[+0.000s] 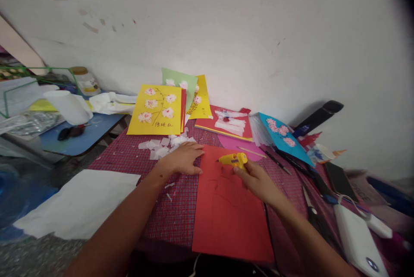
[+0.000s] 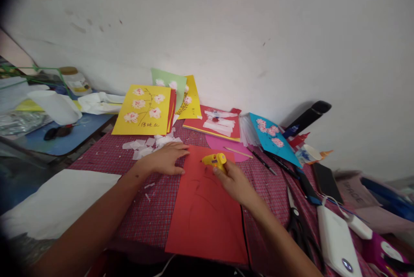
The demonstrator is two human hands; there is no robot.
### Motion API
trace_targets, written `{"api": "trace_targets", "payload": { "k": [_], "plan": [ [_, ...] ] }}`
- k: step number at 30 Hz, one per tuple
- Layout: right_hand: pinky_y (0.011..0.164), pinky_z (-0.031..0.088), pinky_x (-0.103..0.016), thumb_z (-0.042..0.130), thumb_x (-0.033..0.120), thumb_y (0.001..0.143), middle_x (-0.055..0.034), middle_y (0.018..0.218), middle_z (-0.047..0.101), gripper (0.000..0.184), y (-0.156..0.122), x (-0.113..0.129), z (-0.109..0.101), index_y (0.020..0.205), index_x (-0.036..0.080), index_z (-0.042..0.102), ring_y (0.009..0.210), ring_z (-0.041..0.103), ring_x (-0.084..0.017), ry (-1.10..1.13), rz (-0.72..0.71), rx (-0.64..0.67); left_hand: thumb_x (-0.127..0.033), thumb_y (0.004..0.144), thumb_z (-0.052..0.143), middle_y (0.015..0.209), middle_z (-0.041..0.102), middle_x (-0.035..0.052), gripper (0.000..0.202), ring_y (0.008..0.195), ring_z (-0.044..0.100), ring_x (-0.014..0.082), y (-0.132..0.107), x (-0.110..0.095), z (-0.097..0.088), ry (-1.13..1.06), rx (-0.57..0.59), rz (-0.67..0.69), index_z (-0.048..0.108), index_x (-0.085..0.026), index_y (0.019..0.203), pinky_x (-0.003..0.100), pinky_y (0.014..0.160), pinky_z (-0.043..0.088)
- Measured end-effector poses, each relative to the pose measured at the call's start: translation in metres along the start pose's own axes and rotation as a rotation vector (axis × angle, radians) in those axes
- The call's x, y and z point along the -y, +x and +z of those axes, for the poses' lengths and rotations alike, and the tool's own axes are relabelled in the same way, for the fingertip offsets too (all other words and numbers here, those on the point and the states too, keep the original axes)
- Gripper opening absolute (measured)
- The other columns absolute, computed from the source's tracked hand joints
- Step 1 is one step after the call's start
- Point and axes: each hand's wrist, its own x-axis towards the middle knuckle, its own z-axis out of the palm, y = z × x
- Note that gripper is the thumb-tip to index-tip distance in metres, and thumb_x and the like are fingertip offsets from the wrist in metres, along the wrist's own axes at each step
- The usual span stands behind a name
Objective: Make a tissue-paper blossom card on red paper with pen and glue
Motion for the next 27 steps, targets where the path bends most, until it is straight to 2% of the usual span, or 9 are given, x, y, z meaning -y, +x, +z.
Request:
{"api": "trace_targets", "payload": {
  "k": [9,27],
  "plan": [
    [0.054,0.04,-0.026,0.05,0.045,0.095,-0.0011,0.074,0.058,0.029,-0.0009,0.0016,-0.001,0.094,0.019,0.061,0.058,0.051,-0.014,-0.002,0.005,0.004,-0.059,0.08,0.067,0.155,0.046,0.0123,0.066,0.138,0.045,0.0305,-0.0006,0.0,-0.0002,-0.002,0.008,-0.005,0.061,-0.02,0.133,0.044,0.116,0.03],
    [0.054,0.04,-0.026,0.047,0.045,0.094,0.0016,0.066,0.053,0.028,-0.0017,0.0005,-0.0056,0.089,0.02,0.057,0.058,0.051,-0.015,-0.052,0.022,-0.01,-0.059,0.08,0.066,0.155,0.045,0.0133,0.069,0.139,0.045,0.0306,-0.0003,-0.0007,-0.0016,0.005,0.023,-0.006,0.059,-0.019,0.136,0.045,0.117,0.029]
  ]
}}
